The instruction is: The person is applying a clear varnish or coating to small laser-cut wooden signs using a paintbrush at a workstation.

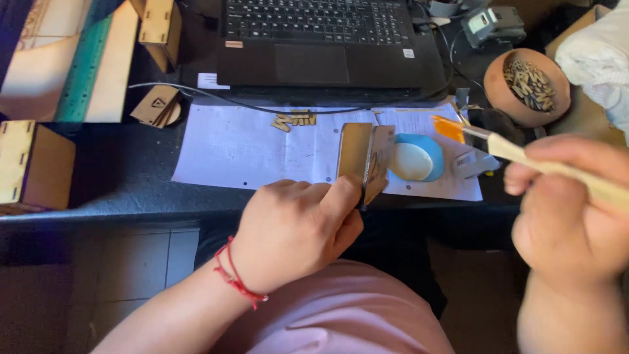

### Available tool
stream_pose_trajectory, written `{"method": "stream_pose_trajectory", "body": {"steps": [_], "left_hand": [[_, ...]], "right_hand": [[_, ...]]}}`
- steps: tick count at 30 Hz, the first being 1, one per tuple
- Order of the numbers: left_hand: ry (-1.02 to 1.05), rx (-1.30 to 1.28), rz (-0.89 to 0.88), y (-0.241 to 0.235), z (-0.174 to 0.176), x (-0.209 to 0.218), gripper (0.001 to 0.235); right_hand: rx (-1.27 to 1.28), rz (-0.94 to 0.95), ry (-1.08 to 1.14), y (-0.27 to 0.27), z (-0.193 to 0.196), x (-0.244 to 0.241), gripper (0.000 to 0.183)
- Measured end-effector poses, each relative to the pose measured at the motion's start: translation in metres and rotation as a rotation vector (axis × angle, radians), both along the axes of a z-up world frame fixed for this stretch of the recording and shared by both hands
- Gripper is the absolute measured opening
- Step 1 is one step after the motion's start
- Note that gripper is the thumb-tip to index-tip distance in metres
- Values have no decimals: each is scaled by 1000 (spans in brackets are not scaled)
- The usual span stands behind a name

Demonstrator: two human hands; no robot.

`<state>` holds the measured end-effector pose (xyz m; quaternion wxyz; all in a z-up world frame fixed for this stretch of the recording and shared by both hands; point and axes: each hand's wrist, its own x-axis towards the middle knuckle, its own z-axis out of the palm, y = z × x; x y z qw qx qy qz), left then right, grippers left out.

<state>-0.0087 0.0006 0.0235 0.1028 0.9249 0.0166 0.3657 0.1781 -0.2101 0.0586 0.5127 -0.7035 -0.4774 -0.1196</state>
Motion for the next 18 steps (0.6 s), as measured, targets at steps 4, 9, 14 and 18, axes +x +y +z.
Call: {"method": "stream_pose_trajectory", "body": {"steps": [4, 9, 14, 18], "left_hand": [[18, 90, -3, 1, 17, -5, 10], [169, 157, 13, 1, 25, -7, 4], [203, 220, 32, -2, 30, -6, 10], [222, 207, 31, -3, 33, -5, 8]], "right_hand": [[-216, 114, -324, -3, 60, -26, 38], [-500, 255, -466, 9, 99, -45, 27], [-524, 340, -541, 26, 107, -53, 25], [-544, 420, -608, 33, 108, -56, 26]]}}
